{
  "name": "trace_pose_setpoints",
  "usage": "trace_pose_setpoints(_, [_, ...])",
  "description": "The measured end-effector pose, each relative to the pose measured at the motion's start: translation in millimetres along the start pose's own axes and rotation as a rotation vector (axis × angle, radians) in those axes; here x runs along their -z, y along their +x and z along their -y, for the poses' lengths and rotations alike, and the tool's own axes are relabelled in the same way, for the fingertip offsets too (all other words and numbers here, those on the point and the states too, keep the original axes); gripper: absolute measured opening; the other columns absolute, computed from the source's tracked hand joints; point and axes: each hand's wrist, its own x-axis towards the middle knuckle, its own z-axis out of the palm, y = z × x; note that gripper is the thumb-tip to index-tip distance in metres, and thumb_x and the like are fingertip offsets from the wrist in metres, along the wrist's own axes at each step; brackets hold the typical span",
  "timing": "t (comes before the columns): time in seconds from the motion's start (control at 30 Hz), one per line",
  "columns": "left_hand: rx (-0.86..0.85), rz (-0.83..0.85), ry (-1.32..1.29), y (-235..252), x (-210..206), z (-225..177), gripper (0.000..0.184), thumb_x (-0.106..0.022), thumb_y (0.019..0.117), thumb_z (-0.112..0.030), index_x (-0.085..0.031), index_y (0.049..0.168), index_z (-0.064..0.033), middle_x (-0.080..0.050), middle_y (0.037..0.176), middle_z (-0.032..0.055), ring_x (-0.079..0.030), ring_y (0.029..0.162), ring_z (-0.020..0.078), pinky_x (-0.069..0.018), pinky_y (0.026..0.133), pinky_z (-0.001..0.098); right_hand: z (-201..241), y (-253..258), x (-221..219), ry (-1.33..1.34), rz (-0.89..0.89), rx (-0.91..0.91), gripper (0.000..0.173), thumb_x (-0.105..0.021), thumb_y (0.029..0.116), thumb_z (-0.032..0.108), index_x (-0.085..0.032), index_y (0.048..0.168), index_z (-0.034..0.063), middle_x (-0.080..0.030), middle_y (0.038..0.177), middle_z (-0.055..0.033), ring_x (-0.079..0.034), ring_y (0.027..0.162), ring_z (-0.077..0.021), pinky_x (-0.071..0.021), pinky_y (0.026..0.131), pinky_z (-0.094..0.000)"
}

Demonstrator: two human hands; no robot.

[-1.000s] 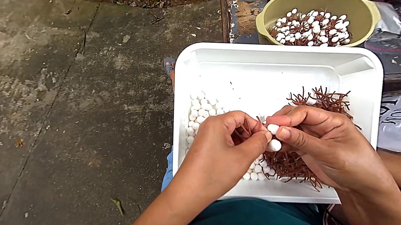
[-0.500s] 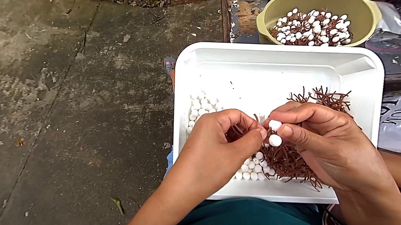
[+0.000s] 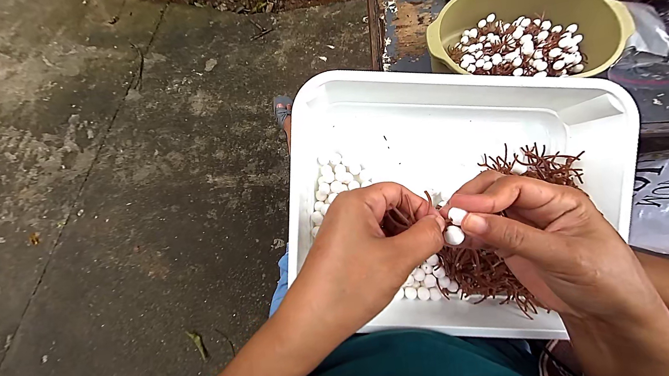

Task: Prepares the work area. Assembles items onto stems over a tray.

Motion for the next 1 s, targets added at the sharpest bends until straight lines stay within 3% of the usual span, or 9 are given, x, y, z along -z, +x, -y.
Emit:
trace_pose_setpoints(0.17, [-0.03, -0.016, 0.044, 1, -2, 0, 0.006, -0.069, 0.0913, -0.007, -0.07, 0.086, -0.0088, -0.063, 0.069, -0.0022, -0.059, 0.059, 0.0027, -0.0485, 0.052, 0.0145, -1, 0, -1, -0.042, -0.025, 0.017, 0.006, -0.076, 0.0905, 0.015, -0.079, 0.095, 0.0172, -0.071, 0.096, 0.0022, -0.068, 0.083, -0.0039, -0.0599, 0.069, -0.018])
trace_pose_setpoints(0.33, [-0.024, 0.003, -0.003, 6, -3, 2, 0.006, -0.068, 0.0917, -0.009, -0.07, 0.087, -0.01, -0.065, 0.07, -0.0016, -0.063, 0.062, 0.0043, -0.0525, 0.056, 0.016, 1, 1, 0, 0.01, -0.042, -0.014, 0.007, -0.077, 0.0896, 0.014, -0.079, 0.096, 0.0156, -0.071, 0.097, -0.0003, -0.07, 0.083, -0.0062, -0.0618, 0.071, -0.0216])
trace_pose_setpoints(0.4, [-0.028, 0.01, -0.015, 9, -4, 8, 0.004, -0.07, 0.0913, -0.017, -0.071, 0.092, -0.0132, -0.069, 0.078, -0.0026, -0.066, 0.068, 0.0048, -0.0545, 0.06, 0.017, 2, 5, 7, 0.032, -0.043, -0.032, 0.007, -0.077, 0.0895, 0.011, -0.079, 0.096, 0.0126, -0.072, 0.096, -0.0037, -0.071, 0.082, -0.0092, -0.0625, 0.073, -0.0242])
trace_pose_setpoints(0.43, [-0.039, 0.015, -0.016, 10, -3, 12, 0.014, -0.072, 0.0905, -0.023, -0.072, 0.101, -0.0135, -0.07, 0.085, -0.0031, -0.068, 0.073, 0.0057, -0.0567, 0.062, 0.0181, 6, 8, 13, 0.022, -0.052, -0.03, 0.007, -0.076, 0.0901, 0.009, -0.079, 0.096, 0.011, -0.073, 0.096, -0.005, -0.071, 0.082, -0.0105, -0.0626, 0.075, -0.025])
trace_pose_setpoints(0.53, [-0.049, 0.002, -0.006, 13, 5, 19, 0.053, -0.076, 0.0883, -0.031, -0.062, 0.131, -0.0046, -0.069, 0.102, -0.0008, -0.07, 0.083, 0.0099, -0.0597, 0.065, 0.0224, 32, 26, 52, -0.084, -0.195, 0.065, 0.014, -0.069, 0.0926, 0.003, -0.078, 0.1, 0.0094, -0.074, 0.098, -0.0045, -0.072, 0.084, -0.0108, -0.0626, 0.078, -0.0256])
trace_pose_setpoints(0.6, [-0.041, 0.009, 0.001, 13, 12, 20, 0.06, -0.074, 0.09, -0.026, -0.053, 0.14, 0.0003, -0.067, 0.11, 0.0013, -0.069, 0.088, 0.011, -0.0599, 0.067, 0.0243, 52, 48, 93, -0.16, -0.428, 0.165, 0.018, -0.06, 0.0961, -0.005, -0.073, 0.102, 0.0061, -0.077, 0.098, -0.0031, -0.075, 0.084, -0.0118, -0.0639, 0.078, -0.0275])
trace_pose_setpoints(0.73, [-0.03, 0.076, 0.024, 8, 20, 20, 0.051, -0.069, 0.0948, -0.019, -0.054, 0.137, 0.0033, -0.066, 0.113, 0.003, -0.068, 0.09, 0.0108, -0.0592, 0.071, 0.0253, 39, 115, 190, -0.426, -0.817, 0.094, 0.014, -0.067, 0.0965, 0.003, -0.066, 0.11, -0.0011, -0.068, 0.091, -0.0024, -0.067, 0.072, -0.0052, -0.0595, 0.068, -0.0229])
trace_pose_setpoints(0.87, [-0.024, 0.128, 0.049, 0, 25, 17, 0.047, -0.068, 0.0968, -0.017, -0.054, 0.136, 0.0057, -0.064, 0.116, 0.0062, -0.067, 0.093, 0.0108, -0.0591, 0.075, 0.0271, -10, 160, 253, -0.558, -0.888, -0.127, 0.022, -0.069, 0.0962, 0.006, -0.066, 0.115, -0.0063, -0.068, 0.099, -0.016, -0.064, 0.076, -0.0144, -0.0564, 0.073, -0.0324])
trace_pose_setpoints(1.0, [-0.028, 0.104, 0.061, -4, 36, 21, 0.045, -0.066, 0.0978, -0.016, -0.054, 0.136, 0.0058, -0.064, 0.116, 0.0059, -0.067, 0.093, 0.011, -0.0594, 0.076, 0.0276, -29, 178, 271, -0.564, -0.918, -0.205, 0.022, -0.065, 0.0981, 0.003, -0.066, 0.118, -0.0074, -0.069, 0.102, -0.0186, -0.067, 0.08, -0.0164, -0.0573, 0.078, -0.0335])
